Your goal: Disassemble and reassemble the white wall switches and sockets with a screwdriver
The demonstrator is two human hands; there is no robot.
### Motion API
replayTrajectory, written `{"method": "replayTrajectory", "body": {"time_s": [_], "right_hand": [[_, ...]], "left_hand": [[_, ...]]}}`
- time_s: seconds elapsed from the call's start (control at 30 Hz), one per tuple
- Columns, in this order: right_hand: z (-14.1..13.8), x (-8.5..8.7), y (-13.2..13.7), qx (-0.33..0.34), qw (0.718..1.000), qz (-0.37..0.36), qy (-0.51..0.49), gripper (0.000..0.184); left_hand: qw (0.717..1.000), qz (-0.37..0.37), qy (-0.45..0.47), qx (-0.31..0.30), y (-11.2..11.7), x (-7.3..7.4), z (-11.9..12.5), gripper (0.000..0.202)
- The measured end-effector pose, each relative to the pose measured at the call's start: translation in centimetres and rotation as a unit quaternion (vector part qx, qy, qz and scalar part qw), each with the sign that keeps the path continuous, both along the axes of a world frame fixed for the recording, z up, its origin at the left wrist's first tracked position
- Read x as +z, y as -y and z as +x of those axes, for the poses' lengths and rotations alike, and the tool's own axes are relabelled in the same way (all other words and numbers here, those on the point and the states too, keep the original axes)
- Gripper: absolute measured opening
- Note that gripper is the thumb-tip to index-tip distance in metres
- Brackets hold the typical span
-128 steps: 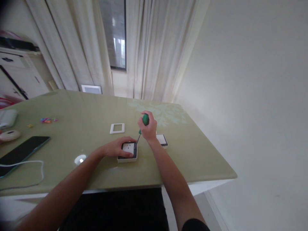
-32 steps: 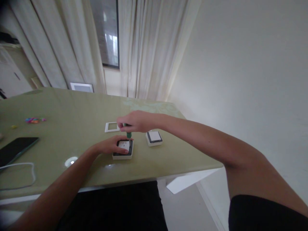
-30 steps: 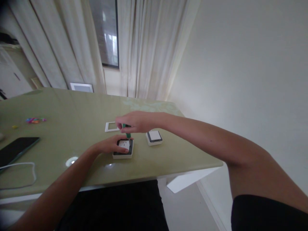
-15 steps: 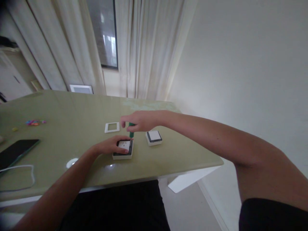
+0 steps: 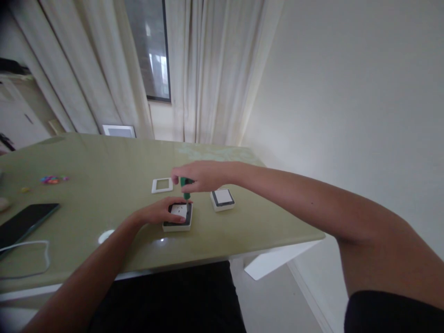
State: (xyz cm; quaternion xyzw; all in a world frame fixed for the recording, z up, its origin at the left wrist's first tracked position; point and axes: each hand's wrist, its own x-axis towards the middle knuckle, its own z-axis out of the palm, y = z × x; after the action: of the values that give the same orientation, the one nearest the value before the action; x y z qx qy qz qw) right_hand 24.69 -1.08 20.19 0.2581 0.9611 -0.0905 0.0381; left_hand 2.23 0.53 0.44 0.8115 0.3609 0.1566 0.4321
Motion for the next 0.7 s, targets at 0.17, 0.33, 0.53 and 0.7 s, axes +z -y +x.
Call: {"method": "replayTrajectory", "body": {"time_s": [0.17, 0.33, 0.53, 0.7], "right_hand": [[-0.1, -1.3, -0.7, -0.153, 0.983, 0.1, 0.015, 0.046], [0.2, -0.3, 0.0, 0.007, 1.0, 0.016, 0.01, 0.018], [-0.4, -0.5, -0.9, -0.123, 0.989, 0.062, 0.047, 0.044], [-1.0, -0.3, -1.0, -0.085, 0.993, 0.06, 0.054, 0.031]], "left_hand": [[1.0, -0.01, 0.007, -0.005, -0.1, -0.2, 0.1, 0.082], [1.0, -0.015, 0.006, -0.002, 0.0, -0.2, 0.0, 0.082], [1.0, -0.014, 0.009, -0.003, 0.0, -0.2, 0.0, 0.079], [1.0, -0.006, 0.009, 0.003, 0.0, -0.1, 0.0, 0.079]]}}
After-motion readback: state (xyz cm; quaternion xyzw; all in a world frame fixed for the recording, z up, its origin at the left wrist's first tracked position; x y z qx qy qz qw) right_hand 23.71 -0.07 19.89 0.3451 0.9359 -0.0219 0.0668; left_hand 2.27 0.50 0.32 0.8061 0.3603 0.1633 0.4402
